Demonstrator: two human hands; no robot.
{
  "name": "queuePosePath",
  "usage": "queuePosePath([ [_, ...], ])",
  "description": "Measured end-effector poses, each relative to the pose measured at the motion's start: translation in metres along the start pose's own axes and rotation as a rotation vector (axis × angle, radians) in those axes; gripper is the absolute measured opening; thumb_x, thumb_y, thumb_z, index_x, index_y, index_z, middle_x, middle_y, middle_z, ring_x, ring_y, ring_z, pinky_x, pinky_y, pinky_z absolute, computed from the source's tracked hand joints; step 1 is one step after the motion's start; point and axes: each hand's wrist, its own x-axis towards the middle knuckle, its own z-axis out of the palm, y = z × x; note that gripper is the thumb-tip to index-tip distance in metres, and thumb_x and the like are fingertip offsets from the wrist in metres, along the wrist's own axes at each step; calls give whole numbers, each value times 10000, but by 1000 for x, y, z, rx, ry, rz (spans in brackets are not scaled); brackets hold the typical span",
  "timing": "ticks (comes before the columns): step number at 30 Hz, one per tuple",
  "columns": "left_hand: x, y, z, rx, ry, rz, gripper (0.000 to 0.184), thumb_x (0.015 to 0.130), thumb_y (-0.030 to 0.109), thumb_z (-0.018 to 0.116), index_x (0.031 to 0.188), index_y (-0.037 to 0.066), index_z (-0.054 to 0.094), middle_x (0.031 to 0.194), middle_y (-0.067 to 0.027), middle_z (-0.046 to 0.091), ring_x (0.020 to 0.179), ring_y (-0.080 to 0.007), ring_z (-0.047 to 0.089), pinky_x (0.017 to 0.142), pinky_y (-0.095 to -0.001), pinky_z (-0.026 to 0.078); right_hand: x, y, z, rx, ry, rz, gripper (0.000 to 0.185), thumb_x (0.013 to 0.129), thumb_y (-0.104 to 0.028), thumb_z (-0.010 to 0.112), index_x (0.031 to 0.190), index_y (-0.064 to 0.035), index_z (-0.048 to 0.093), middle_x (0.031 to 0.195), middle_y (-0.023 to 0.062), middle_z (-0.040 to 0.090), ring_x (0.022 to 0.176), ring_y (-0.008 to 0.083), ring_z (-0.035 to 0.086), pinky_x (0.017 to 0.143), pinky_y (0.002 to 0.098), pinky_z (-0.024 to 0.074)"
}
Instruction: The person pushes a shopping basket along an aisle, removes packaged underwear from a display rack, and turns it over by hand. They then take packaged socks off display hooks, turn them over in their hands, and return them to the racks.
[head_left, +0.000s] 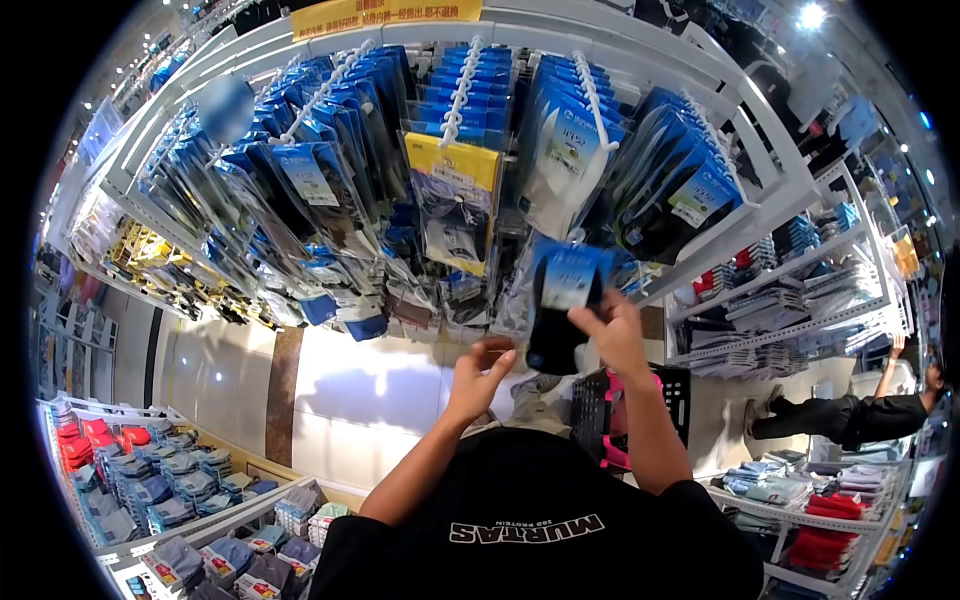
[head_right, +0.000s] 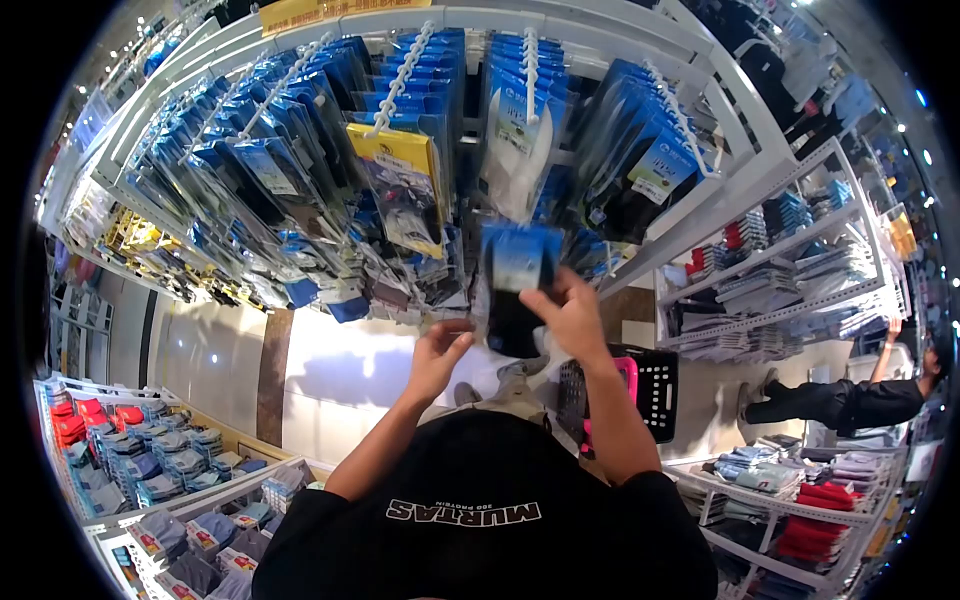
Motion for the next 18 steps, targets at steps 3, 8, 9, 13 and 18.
queuePosePath([
  [3,-6,-21,-16,94,-3,-121,382,924,262,675,1157,-37,626,973,-130,702,892,-173,653,794,-313,504,39,-2,-19,-53,175,-236,251,853,-92,750,1070,-11,654,834,-27,648,703,41,526,643,213,428],
  [8,-21,-31,-22,-20,19,-188,257,940,153,635,1078,-63,636,989,-114,690,891,-181,651,812,-301,508,76,-47,-17,-76,235,-404,284,848,-190,781,1017,-2,652,747,-61,563,644,32,419,583,210,350],
  [9,-21,-33,-23,-31,31,-166,255,941,152,634,1077,-63,636,988,-114,691,890,-180,651,811,-301,509,80,-56,-13,-102,230,-425,292,848,-202,783,1012,0,651,738,-60,553,643,36,413,580,216,347],
  [13,-19,-43,-30,-26,72,-127,255,939,152,634,1081,-61,635,984,-111,692,886,-177,649,808,-299,507,105,-52,-6,-208,228,-423,327,839,-246,792,984,9,648,712,-50,510,640,55,401,573,238,340],
  [18,8,-42,-41,125,213,-72,335,903,182,677,1132,-54,612,973,-138,682,875,-200,639,811,-307,498,102,-34,3,-186,364,-423,423,821,-209,805,1125,1,600,804,-18,540,703,75,486,650,234,433],
])
